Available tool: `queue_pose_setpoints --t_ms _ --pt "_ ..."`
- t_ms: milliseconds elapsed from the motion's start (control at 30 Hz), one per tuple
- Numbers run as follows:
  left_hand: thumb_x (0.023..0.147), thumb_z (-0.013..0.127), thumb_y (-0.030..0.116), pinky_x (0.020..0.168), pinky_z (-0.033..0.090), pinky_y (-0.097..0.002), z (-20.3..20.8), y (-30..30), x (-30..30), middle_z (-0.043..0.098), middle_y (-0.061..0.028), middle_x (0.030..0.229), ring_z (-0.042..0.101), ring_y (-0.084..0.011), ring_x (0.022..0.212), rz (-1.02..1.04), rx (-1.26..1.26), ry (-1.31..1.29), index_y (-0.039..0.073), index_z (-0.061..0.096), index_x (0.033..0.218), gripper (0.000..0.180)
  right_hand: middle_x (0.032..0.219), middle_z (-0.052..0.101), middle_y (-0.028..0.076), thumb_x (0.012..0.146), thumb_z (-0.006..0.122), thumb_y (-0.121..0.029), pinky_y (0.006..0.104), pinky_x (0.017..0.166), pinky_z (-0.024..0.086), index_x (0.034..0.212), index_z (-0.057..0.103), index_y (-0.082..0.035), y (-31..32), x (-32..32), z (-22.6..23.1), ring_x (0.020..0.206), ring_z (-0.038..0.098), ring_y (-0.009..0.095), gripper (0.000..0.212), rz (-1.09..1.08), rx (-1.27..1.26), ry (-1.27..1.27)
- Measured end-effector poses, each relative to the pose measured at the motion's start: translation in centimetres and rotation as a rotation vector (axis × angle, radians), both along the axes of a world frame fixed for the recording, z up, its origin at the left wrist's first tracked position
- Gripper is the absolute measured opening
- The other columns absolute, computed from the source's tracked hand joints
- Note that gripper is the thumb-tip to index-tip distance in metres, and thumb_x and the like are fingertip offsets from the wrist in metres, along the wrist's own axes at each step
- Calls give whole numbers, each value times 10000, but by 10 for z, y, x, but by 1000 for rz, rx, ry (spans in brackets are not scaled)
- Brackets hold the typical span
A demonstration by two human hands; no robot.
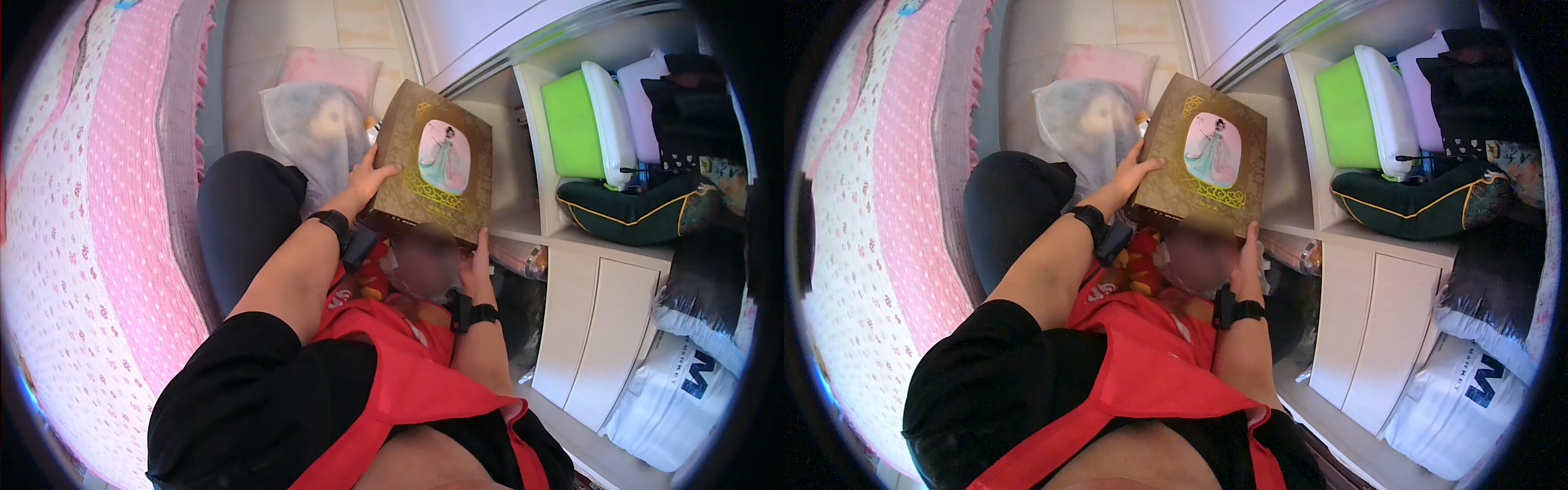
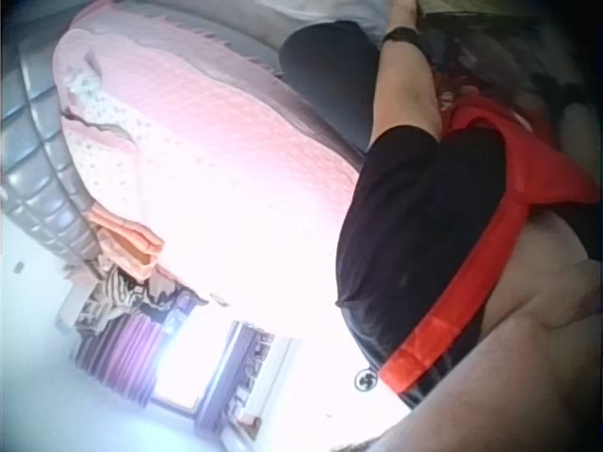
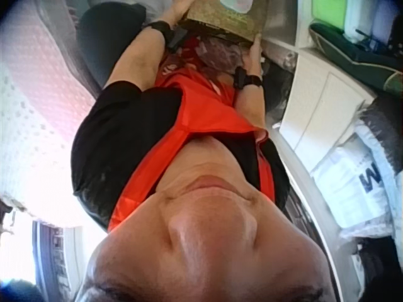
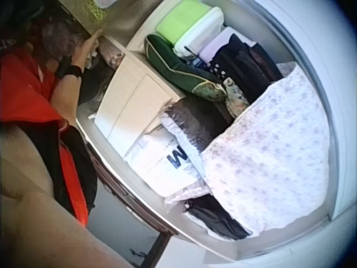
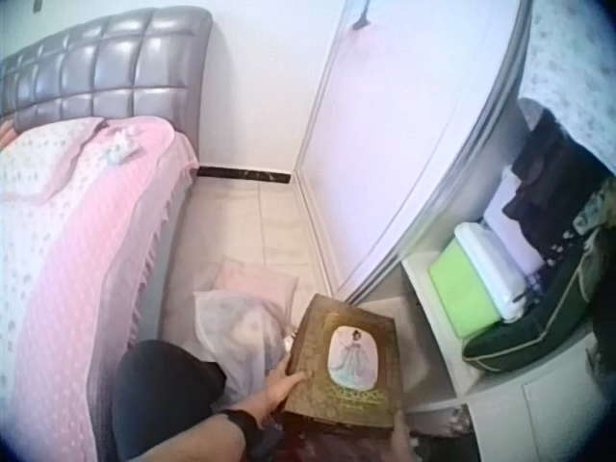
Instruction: The person removes several plush toys and a doll from a plastic bag, handling each one to show it before placing it back into the bag. The person then pulls out a cardboard box, opens it to show the pictures on the box, and places the items back into the closet.
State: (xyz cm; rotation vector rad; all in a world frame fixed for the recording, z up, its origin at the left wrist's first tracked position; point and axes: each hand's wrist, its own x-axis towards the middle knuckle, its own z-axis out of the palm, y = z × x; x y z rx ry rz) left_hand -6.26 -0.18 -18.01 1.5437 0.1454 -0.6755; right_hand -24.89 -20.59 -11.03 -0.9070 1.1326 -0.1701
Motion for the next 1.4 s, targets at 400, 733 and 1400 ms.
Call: queue_pose_setpoints --t_ms 400,733,1400 --pt "589 688 581 962 343 -334 -65 5 -12 434 -216 1252 421 -302 1170 -285 120 170 -36 284 1297 1023 1256 363 58 680 611 -608 391 900 282 1265 341 -174 -6 -1 -9 1141 318 201 777 130 -165 346" --pt "521 779 462 992 293 -338 -63 11 -25 323 -215 1334 350 -300 1221 -307 14 282 -19 117 1358 1171 1302 310 110 729 661 -470 354 957 323 1315 241 -53 -16 -30 -40 1160 333 270 833 155 34 11" --pt "570 730 523 984 266 -347 41 23 -20 356 -230 1277 356 -292 1194 -425 -302 361 -67 129 1318 1126 1210 317 140 704 683 -422 404 981 290 1242 311 -48 -15 -23 -35 1115 338 271 754 -192 -44 -56"
